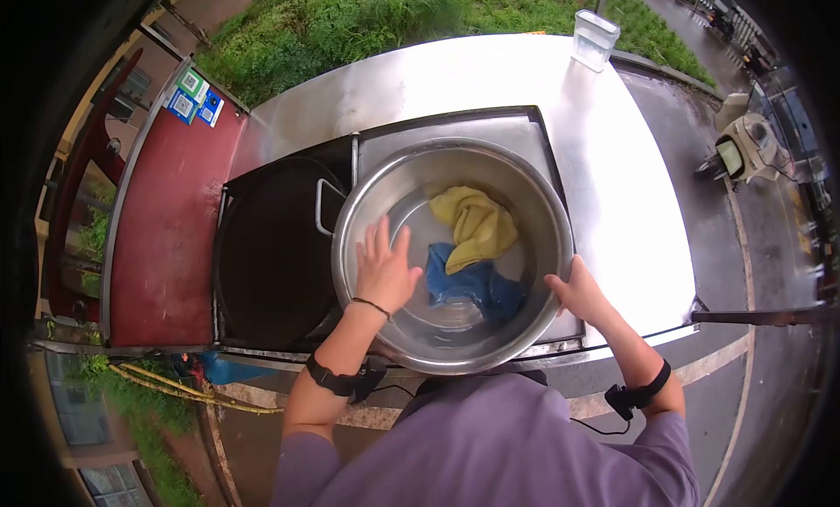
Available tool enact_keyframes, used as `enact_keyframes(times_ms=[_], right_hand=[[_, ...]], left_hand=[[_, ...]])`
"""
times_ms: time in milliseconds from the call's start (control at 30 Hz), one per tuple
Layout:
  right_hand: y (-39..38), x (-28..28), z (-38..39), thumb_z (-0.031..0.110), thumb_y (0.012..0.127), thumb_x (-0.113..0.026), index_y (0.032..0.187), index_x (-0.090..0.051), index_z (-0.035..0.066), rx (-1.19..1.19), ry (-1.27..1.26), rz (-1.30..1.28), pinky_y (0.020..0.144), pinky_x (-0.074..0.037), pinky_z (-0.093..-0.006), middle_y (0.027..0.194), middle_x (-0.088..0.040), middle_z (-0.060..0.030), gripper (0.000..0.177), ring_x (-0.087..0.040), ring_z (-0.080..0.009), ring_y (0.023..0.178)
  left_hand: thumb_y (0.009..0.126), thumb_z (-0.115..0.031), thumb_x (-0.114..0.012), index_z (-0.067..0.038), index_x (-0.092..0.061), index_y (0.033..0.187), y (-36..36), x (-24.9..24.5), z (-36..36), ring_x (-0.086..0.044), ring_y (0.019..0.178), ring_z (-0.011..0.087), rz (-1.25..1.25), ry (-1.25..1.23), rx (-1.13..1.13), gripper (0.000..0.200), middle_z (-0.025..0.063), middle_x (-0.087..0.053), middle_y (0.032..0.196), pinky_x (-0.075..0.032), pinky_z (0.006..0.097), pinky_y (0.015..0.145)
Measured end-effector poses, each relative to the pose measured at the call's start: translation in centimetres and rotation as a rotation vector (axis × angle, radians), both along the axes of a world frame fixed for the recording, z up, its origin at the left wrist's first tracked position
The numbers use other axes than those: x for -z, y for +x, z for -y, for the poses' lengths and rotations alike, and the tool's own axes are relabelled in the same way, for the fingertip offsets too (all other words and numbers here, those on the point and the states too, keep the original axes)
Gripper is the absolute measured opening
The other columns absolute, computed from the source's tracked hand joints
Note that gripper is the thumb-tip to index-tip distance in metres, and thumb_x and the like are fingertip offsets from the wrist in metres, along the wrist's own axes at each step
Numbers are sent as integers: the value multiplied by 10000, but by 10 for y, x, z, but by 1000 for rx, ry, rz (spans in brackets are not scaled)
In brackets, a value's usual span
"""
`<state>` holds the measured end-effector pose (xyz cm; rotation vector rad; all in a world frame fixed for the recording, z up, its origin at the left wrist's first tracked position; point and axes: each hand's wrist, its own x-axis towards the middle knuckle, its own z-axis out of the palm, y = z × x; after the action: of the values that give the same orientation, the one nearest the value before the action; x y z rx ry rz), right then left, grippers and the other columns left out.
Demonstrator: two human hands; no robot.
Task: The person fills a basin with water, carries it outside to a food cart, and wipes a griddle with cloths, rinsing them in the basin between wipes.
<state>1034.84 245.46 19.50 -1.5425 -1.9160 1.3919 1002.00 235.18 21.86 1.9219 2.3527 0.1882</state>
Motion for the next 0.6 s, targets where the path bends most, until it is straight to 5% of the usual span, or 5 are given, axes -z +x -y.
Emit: enact_keyframes(times_ms=[167,300,400,500,600], right_hand=[[-8,-15,31,291,923,-629,986,-363,-103,-90,-118,263,430,-516,-331,732,-609,-235,479,-631,-262,502],[1,1,43,410,905,-647,985,-456,-76,-192,334,549,598,-553,-438,748,-640,-284,528,-664,-397,615],[-14,-38,50,486,873,-677,976,-531,-48,-230,364,699,675,-548,-451,787,-658,-280,563,-679,-407,733],[-37,-77,51,425,817,-754,992,-567,-19,-292,285,882,690,-551,-426,886,-678,-232,512,-689,-349,863],[-53,-83,45,312,725,-835,1163,-558,-5,-485,570,548,855,-524,-425,1195,-585,-198,608,-582,-332,1133]], left_hand=[[774,-259,-801,-372,-215,1548,54,26,-41,-152,1461,484,36,-698,374,977,168,-48,1629,-364,636,1073],[787,-254,-777,-343,-348,1495,59,80,-55,-283,1408,494,-79,-687,287,832,178,-133,1612,-451,612,994],[792,-203,-700,-145,-638,1190,51,129,-65,-639,1070,395,73,-429,373,407,224,-550,1329,-565,468,828],[771,-146,-673,-106,-665,1143,45,63,-70,-653,1030,360,143,-516,469,375,221,-651,1119,-557,443,852],[753,-130,-661,-83,-680,1077,37,1,-49,-656,984,355,330,-238,453,328,184,-680,995,-544,445,858]])
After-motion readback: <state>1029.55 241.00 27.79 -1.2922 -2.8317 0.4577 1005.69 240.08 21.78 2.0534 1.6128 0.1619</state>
